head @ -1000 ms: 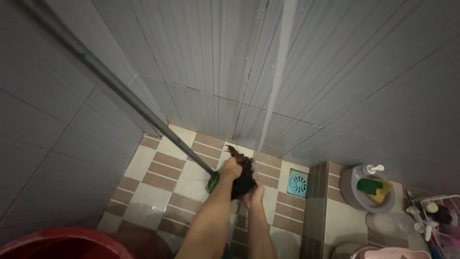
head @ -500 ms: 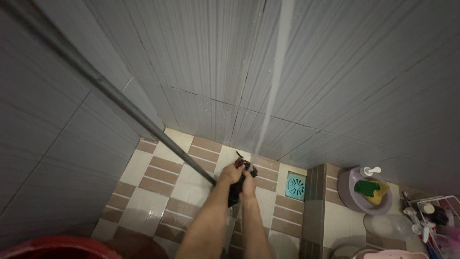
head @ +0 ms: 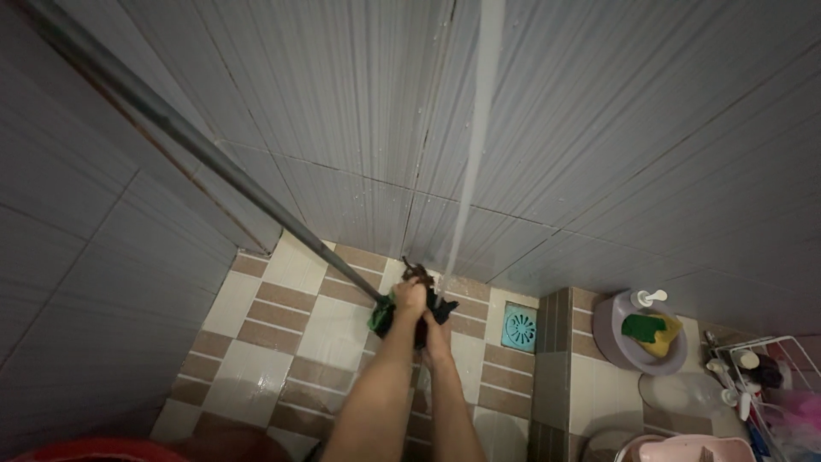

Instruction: The person rinses a mop head under a faucet in a small bathroom, applies detergent from a packet, and wrings the mop head by hand.

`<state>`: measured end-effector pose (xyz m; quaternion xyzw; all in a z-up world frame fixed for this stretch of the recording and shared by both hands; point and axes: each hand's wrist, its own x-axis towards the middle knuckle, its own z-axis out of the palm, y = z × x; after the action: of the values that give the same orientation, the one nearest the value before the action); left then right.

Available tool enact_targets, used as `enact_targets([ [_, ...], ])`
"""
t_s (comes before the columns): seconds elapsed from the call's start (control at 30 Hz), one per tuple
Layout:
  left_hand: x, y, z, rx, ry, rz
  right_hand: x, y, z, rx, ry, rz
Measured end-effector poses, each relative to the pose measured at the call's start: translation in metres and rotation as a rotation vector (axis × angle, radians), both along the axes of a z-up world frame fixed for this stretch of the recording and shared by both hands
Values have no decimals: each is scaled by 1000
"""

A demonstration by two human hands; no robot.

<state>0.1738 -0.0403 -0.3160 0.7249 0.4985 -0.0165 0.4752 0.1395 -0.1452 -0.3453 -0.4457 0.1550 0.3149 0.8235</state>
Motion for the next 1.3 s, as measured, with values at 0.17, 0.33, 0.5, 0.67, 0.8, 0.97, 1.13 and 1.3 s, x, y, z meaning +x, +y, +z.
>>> enact_targets([
  [0.17, -21, -77, 50, -181, 82, 515, -7, -4, -2, -83, 33, -148],
  [0.33, -56, -98, 13, -514, -196, 1109, -1, -8, -9, -66, 146, -134],
  [0.5, -39, -95, -36, -948, -622, 1265, 17, -48, 2, 6, 236, 33],
  [0.67, -39, -89, -46, -1080, -630, 1262, 55, -60, 20, -188, 247, 269],
  [0.8, -32, -71, -38, -1097, -831, 1154, 109, -66, 41, -926, 1, 396],
  [0.97, -45, -75, -27, -1400, -828, 1027, 104, -49, 38, -508, -79, 346],
  [1.13, -40, -75, -20, -1111, -727, 913, 93, -43, 45, -330, 146, 469],
  [1.3, -35, -67, -31, -1018, -665, 948, 97, -32, 29, -544, -390, 507],
])
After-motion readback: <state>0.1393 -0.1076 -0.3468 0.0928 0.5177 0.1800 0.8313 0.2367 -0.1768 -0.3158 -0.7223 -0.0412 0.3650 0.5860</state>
